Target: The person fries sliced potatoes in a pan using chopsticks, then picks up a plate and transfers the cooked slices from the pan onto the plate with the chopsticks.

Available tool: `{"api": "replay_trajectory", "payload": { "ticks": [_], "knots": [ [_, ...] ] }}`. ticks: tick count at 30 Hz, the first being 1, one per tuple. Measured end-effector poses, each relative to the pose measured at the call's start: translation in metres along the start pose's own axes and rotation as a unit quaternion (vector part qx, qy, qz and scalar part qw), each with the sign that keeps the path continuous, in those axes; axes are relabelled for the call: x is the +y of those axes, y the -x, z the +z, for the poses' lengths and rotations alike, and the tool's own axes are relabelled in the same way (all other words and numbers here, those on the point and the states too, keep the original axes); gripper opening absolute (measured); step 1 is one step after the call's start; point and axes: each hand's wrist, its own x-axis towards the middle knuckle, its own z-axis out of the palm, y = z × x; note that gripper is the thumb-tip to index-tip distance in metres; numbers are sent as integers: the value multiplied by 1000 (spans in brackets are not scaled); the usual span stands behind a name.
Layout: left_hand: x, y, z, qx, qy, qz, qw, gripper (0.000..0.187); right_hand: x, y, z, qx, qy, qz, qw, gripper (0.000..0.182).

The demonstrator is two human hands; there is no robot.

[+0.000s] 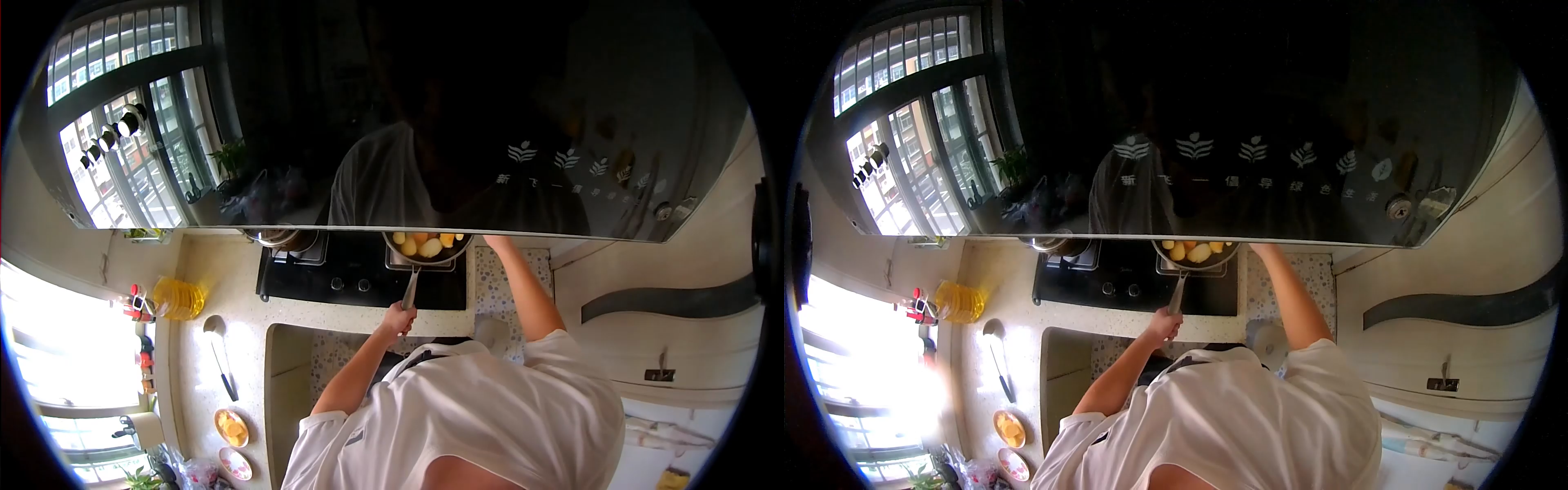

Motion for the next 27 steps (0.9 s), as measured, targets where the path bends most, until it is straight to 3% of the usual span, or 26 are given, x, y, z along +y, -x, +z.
{"api": "replay_trajectory", "payload": {
  "ticks": [9, 13, 15, 18, 23, 26, 27],
  "knots": [
    [-1, -4, -2, -22, 3, -9, 1000, 14, -21, 34, 14, -10, 1, 35, 999, 47],
    [3, 1, 0, -7, 11, -9, 1000, 11, -37, 29, 20, -6, -112, 99, 989, 47],
    [0, -2, 0, -3, 12, -4, 1000, 10, -45, 26, 17, -38, -285, 218, 933, 37],
    [-1, -2, -1, -15, 14, -8, 1000, 10, -51, 17, 5, -86, -453, 390, 797, 37],
    [0, -2, 0, -9, 18, -6, 1000, 10, -56, -3, 8, -145, -477, 569, 654, 38],
    [-2, -1, 0, -10, 13, -4, 1000, 11, -54, -8, 22, -184, -452, 643, 589, 39],
    [-2, -1, 0, -11, 11, -2, 1000, 12, -47, -9, 27, -183, -459, 638, 591, 38]
  ]
}}
